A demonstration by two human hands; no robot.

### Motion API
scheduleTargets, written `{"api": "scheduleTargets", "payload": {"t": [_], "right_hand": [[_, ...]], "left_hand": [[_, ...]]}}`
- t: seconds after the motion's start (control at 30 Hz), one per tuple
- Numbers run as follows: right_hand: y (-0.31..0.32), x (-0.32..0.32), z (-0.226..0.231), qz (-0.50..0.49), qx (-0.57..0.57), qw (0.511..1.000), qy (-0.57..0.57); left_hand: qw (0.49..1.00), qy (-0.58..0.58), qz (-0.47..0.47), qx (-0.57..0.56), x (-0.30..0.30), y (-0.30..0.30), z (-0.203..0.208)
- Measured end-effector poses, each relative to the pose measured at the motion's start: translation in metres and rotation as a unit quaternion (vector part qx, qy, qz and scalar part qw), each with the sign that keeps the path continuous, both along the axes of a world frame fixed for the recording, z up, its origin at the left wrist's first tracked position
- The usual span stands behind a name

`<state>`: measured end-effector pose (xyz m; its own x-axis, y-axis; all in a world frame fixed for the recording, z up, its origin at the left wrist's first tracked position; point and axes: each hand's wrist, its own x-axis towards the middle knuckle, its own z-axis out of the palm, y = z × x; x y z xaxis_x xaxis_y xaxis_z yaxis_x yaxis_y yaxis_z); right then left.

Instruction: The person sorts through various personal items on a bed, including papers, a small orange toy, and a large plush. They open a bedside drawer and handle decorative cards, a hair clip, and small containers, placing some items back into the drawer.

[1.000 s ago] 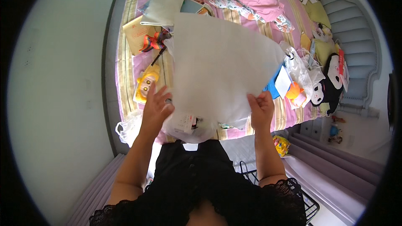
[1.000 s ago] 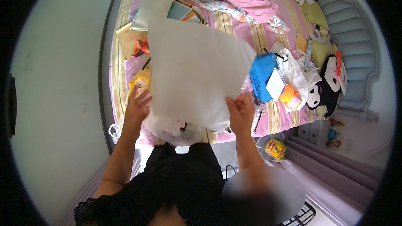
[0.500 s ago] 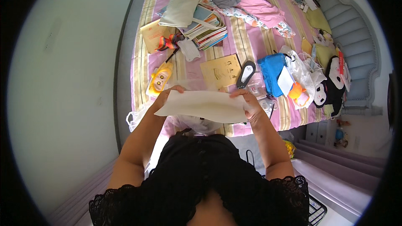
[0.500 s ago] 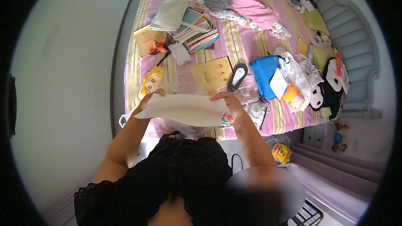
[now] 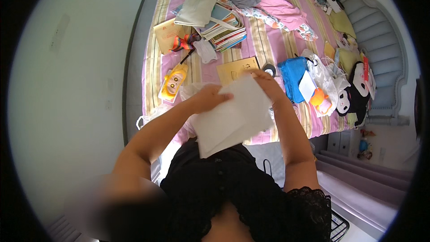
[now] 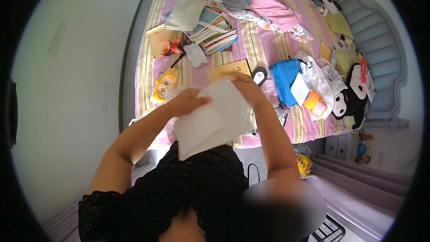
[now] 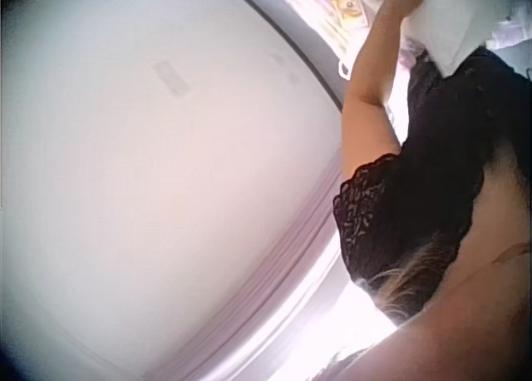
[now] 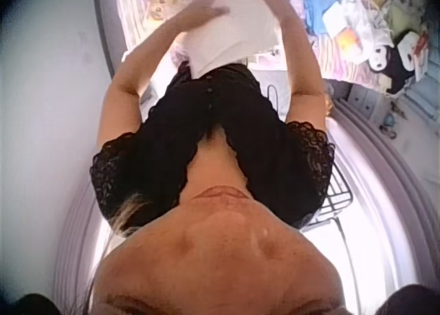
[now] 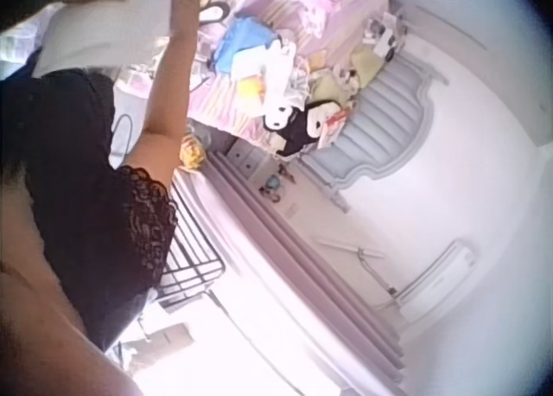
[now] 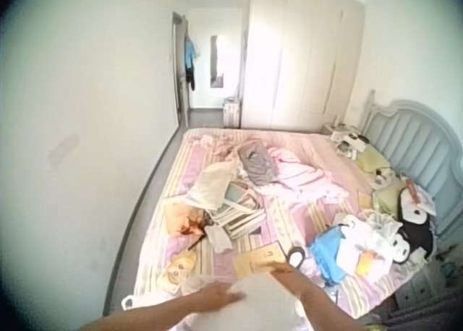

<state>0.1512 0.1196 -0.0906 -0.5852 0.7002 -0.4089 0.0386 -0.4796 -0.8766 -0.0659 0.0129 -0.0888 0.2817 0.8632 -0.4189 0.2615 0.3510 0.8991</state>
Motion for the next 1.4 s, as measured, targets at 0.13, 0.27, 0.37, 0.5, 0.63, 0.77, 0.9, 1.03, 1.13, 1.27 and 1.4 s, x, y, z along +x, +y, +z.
{"api": "scheduleTargets", "payload": {"t": [0.13,0.27,0.37,0.5,0.63,0.77,0.9,1.03,1.13,1.27,1.4], "right_hand": [[-0.042,0.023,-0.015,-0.195,-0.275,0.914,0.225],[-0.071,0.012,-0.017,-0.174,-0.082,0.981,0.001],[-0.055,0.033,-0.022,-0.214,-0.074,0.974,-0.025],[-0.060,0.025,-0.035,-0.278,-0.117,0.952,0.053],[-0.051,0.005,-0.041,-0.294,0.030,0.955,0.025],[-0.012,-0.021,-0.052,-0.228,0.156,0.960,-0.041],[-0.058,-0.064,-0.154,0.011,0.198,0.947,-0.252],[-0.093,-0.079,-0.204,0.546,0.306,0.683,-0.376],[-0.129,-0.109,-0.232,0.475,0.373,0.701,-0.379],[-0.135,-0.128,-0.241,0.450,0.339,0.684,-0.463],[-0.066,-0.175,-0.109,0.722,0.307,0.581,-0.216]], "left_hand": [[0.974,0.108,0.175,0.096,0.009,0.006,-0.012],[0.978,0.111,0.150,0.087,0.024,0.003,-0.070],[0.968,0.075,0.143,0.190,0.040,-0.018,-0.073],[0.937,0.123,0.269,0.187,0.046,-0.012,-0.058],[0.902,0.246,0.295,0.196,0.001,-0.009,-0.050],[0.759,0.551,0.278,0.209,-0.049,-0.035,-0.058],[0.901,0.076,0.421,-0.064,-0.080,-0.074,-0.130],[0.832,-0.206,0.507,-0.086,-0.085,-0.094,-0.088],[0.864,-0.239,0.427,-0.115,-0.062,-0.104,-0.051],[0.903,-0.231,0.327,-0.157,-0.055,-0.128,-0.049],[0.897,-0.209,0.336,-0.198,-0.080,-0.158,-0.067]]}}
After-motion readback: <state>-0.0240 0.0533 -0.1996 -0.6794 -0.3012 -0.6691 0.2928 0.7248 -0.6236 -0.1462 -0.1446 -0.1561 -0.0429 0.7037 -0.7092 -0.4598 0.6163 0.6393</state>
